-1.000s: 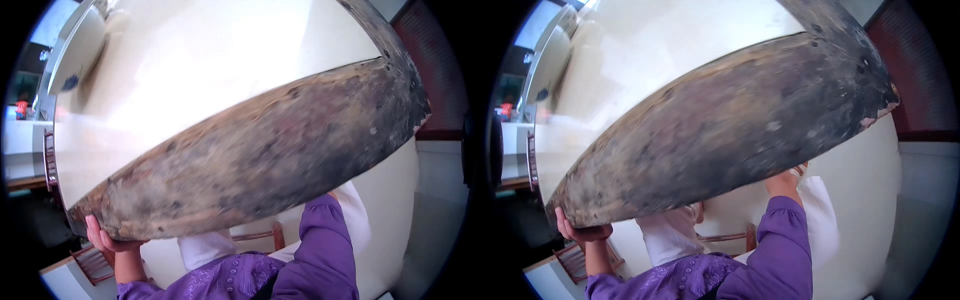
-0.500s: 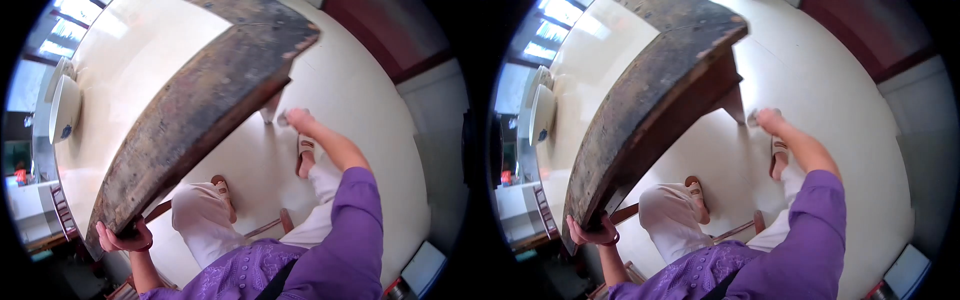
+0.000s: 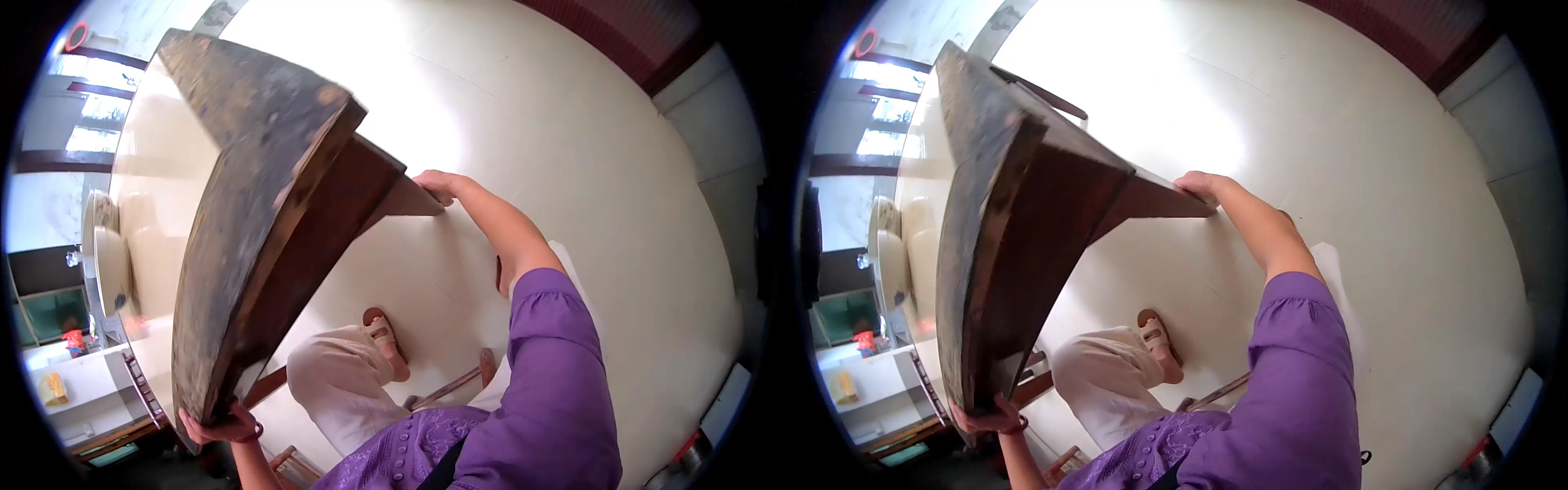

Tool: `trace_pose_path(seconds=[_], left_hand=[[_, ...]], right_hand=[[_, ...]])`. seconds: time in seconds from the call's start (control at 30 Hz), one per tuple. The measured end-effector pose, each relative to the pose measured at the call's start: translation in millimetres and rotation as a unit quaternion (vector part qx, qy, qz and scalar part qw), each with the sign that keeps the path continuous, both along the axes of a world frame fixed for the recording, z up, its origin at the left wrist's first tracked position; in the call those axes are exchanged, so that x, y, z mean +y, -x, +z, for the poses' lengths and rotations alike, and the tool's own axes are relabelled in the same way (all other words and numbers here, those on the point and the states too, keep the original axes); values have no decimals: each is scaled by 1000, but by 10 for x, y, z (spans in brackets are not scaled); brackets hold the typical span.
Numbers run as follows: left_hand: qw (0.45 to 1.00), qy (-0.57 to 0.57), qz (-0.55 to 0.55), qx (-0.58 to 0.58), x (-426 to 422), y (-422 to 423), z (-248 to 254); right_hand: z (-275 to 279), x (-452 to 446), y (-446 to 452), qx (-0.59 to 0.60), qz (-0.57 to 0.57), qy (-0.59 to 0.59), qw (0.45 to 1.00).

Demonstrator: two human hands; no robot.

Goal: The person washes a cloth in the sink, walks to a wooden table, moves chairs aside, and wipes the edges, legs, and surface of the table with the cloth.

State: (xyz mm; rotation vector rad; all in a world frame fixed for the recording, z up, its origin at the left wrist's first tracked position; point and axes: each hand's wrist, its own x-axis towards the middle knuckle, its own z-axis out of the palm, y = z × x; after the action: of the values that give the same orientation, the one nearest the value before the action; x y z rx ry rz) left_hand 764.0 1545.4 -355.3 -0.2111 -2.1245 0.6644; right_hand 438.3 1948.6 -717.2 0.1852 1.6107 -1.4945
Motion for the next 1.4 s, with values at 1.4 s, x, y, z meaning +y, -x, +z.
trace_pose_path(seconds=[1.4], left_hand=[[999, 25, 15, 20, 76, -3, -15]], right_hand=[[529, -121, -184, 200, -167, 122, 958]])
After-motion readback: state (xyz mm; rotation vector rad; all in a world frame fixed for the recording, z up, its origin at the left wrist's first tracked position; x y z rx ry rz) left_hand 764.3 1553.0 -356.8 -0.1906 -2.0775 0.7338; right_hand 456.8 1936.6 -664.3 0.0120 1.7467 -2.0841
